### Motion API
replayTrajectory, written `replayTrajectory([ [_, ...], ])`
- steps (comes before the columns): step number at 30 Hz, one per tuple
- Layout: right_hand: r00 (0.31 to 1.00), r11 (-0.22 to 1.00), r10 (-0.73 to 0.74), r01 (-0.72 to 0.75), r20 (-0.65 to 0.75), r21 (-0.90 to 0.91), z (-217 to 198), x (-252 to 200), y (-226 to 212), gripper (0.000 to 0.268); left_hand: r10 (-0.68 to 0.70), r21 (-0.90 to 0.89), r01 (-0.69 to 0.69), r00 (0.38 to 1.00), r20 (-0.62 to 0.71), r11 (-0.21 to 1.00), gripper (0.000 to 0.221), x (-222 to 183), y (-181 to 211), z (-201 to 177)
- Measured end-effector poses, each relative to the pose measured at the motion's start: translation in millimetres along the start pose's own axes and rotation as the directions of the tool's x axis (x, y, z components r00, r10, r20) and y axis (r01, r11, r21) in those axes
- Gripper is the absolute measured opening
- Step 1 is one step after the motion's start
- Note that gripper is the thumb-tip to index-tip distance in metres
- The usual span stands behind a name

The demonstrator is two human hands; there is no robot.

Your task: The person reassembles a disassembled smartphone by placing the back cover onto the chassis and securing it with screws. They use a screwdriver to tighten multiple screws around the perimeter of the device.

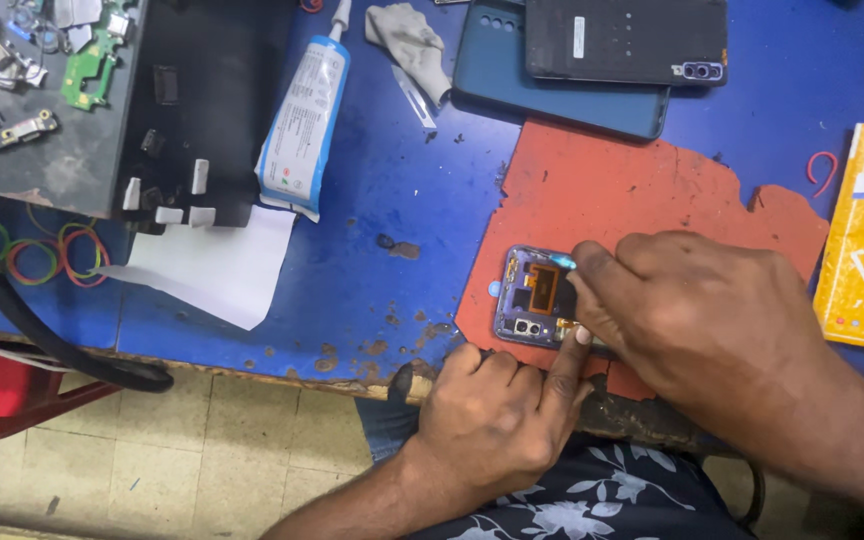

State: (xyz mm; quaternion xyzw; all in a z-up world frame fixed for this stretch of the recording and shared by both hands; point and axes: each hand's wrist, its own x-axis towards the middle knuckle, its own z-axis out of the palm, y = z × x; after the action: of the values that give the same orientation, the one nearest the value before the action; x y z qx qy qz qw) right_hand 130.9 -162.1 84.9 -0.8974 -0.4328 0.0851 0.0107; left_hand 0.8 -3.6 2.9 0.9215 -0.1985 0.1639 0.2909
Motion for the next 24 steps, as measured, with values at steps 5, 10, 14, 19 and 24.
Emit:
replayTrajectory([
  [5, 0.992, 0.994, 0.085, -0.077, 0.097, -0.077, -3.3, -14.3, 4.1, 0.030, -0.004, -0.020, 0.003, 1.000, -0.002, 1.000, 0.051, 0.0, -0.1, -1.8],
  [10, 0.980, 0.980, 0.177, -0.166, 0.096, -0.110, -8.6, -40.3, 22.2, 0.032, 0.010, 0.002, -0.010, 1.000, 0.003, 1.000, 0.050, 0.1, -2.5, -1.6],
  [14, 0.908, 0.942, 0.324, -0.284, 0.266, -0.181, -10.4, -52.9, 31.7, 0.028, 0.009, 0.015, -0.009, 1.000, 0.012, 1.000, 0.049, 1.7, -2.8, -1.3],
  [19, 0.983, 0.984, 0.181, -0.181, 0.014, -0.009, 1.1, -51.7, 30.0, 0.027, 0.006, 0.013, -0.006, 1.000, 0.026, 1.000, 0.049, 1.5, -1.7, -1.1],
  [24, 0.995, 0.996, 0.084, -0.083, 0.060, -0.031, 17.0, -40.9, 36.8, 0.026, -0.012, 0.007, 0.012, 1.000, 0.007, 1.000, 0.051, 3.8, 1.5, 0.3],
])
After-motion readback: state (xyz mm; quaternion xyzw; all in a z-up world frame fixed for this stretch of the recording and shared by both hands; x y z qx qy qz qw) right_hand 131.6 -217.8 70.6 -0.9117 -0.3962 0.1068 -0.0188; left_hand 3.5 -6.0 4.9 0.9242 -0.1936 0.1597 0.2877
